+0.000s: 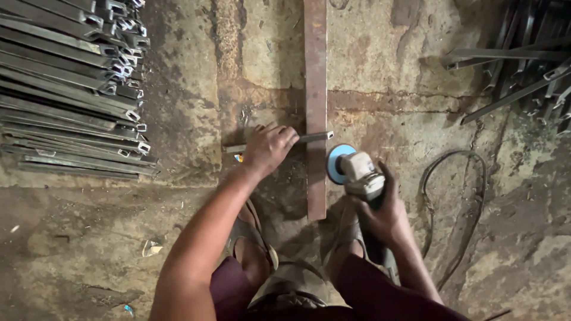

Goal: Grinding the end of a square metal tube with an angle grinder while another person holds it steady.

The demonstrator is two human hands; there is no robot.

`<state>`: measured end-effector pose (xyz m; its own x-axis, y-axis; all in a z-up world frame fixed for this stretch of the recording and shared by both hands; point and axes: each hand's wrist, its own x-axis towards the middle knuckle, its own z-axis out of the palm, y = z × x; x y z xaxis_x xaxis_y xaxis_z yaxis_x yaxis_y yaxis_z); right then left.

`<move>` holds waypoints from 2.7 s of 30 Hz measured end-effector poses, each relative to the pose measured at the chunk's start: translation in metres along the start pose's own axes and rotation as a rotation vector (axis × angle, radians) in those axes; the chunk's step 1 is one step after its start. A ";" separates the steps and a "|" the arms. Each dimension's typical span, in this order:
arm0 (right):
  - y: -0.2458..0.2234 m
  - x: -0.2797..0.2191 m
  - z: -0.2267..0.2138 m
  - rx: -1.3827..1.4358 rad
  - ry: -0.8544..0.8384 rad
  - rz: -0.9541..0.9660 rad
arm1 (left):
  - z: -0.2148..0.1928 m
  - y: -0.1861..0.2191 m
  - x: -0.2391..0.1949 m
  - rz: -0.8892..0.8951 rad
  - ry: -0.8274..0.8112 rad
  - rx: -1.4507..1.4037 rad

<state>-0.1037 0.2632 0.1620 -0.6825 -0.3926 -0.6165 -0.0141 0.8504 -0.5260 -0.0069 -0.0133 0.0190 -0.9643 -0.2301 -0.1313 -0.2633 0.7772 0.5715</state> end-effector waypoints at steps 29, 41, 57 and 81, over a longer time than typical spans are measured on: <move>-0.003 0.037 -0.006 0.106 -0.028 -0.153 | 0.015 -0.004 -0.003 0.019 0.097 0.068; -0.009 0.018 -0.007 -0.053 -0.009 -0.077 | 0.013 -0.002 -0.005 0.047 0.134 0.025; 0.025 0.023 -0.010 -0.134 0.016 -0.055 | 0.004 -0.007 0.002 0.093 0.105 0.021; 0.032 0.030 -0.013 -0.151 0.017 -0.111 | 0.002 -0.009 0.010 0.070 0.034 0.011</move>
<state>-0.1338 0.2836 0.1341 -0.6830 -0.4820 -0.5488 -0.1984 0.8456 -0.4956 -0.0142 -0.0217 0.0108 -0.9788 -0.1945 -0.0637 -0.1956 0.7984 0.5695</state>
